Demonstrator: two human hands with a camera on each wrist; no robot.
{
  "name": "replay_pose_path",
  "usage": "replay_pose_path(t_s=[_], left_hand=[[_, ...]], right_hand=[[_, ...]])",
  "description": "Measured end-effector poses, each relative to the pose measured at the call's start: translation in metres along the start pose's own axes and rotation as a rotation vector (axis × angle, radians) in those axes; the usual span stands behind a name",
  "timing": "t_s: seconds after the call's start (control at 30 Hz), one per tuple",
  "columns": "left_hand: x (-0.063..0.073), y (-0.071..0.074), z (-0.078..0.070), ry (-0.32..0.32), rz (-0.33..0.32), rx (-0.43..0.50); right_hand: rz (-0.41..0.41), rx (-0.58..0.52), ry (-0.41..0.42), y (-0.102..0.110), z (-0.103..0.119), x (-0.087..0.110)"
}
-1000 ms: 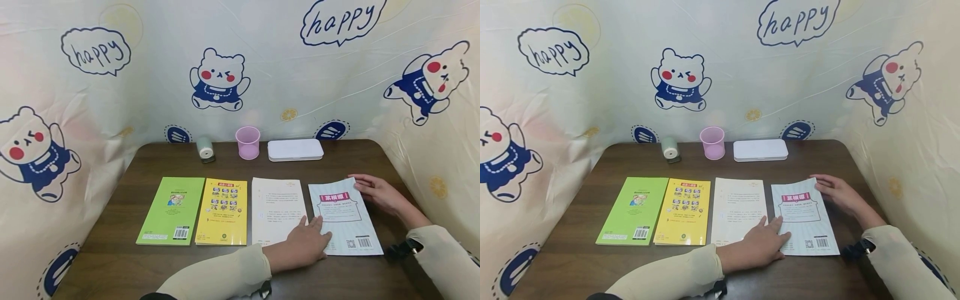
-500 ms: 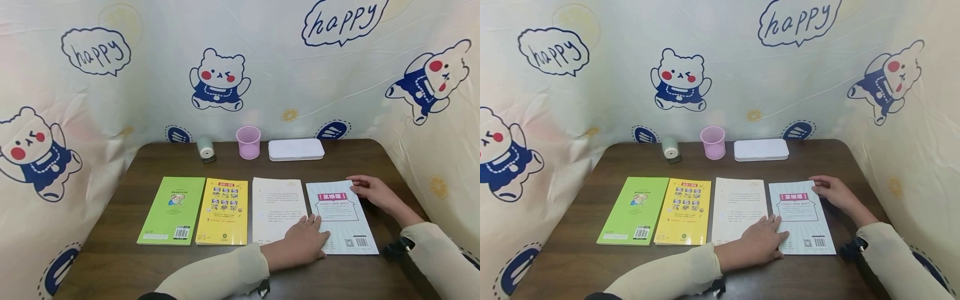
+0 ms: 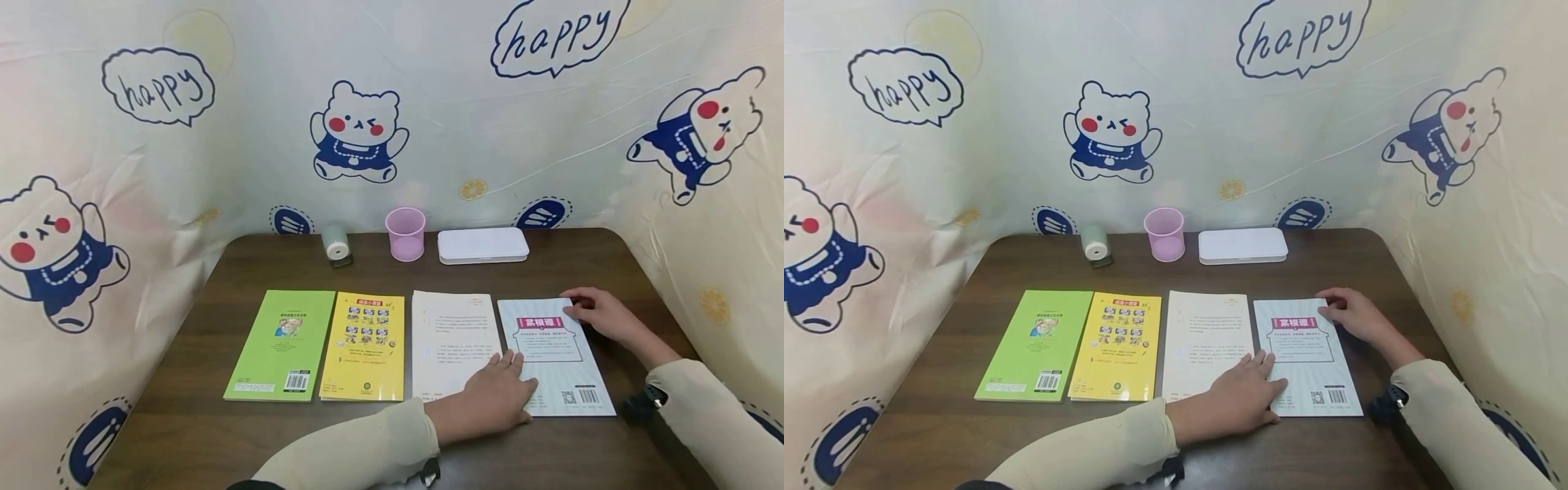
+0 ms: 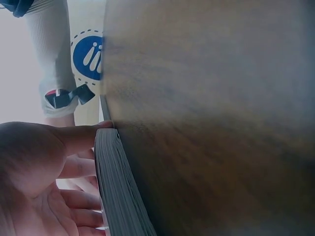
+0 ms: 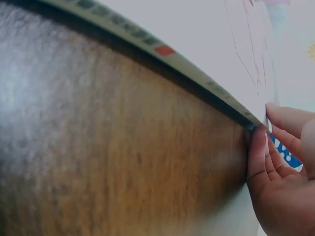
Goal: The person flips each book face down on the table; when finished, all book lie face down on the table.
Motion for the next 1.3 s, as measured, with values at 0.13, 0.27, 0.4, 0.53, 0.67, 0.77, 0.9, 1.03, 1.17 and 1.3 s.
replay_pose_path(t_s=[0.13,0.27,0.4,0.53,0.67,0.77,0.9,1.03,1.17,1.3], left_hand=[[-0.0007,-0.0010,0.0001,-0.003,-0.008,-0.004],[-0.0014,-0.0019,0.0003,-0.008,-0.010,-0.012],[-0.0014,-0.0015,0.0001,-0.011,-0.012,-0.021],[-0.0013,-0.0008,-0.0001,-0.011,-0.011,-0.027],[-0.0009,-0.0002,0.0000,-0.008,-0.009,-0.030],[-0.0007,0.0000,-0.0001,-0.006,-0.008,-0.029],[-0.0006,-0.0001,0.0002,-0.007,-0.009,-0.024],[-0.0008,-0.0004,0.0009,-0.009,-0.012,-0.020],[-0.0015,-0.0010,0.0017,-0.010,-0.007,-0.012],[-0.0024,-0.0019,0.0030,-0.009,0.008,0.003]], right_hand=[[-0.004,0.031,0.008,-0.0008,0.0003,-0.0040],[-0.012,0.036,0.005,-0.0015,0.0007,-0.0049],[-0.034,0.042,0.014,-0.0028,-0.0001,-0.0053],[-0.060,0.059,0.025,-0.0052,-0.0024,-0.0064],[-0.079,0.067,0.025,-0.0074,-0.0031,-0.0064],[-0.087,0.068,0.023,-0.0077,-0.0032,-0.0059],[-0.094,0.071,0.021,-0.0071,-0.0026,-0.0050],[-0.097,0.067,0.020,-0.0059,-0.0018,-0.0038],[-0.093,0.056,0.010,-0.0065,-0.0019,-0.0031],[-0.089,0.046,-0.003,-0.0083,-0.0030,-0.0036]])
Point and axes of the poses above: each hand's wrist, its own x-axis away from the middle knuckle, its own y-axis out of the back of the hand, z = x × y, the point moved 6 cm from there along -x, towards the middle knuckle, and after that the axes turned 6 degrees about z, right-handed, at the moved point
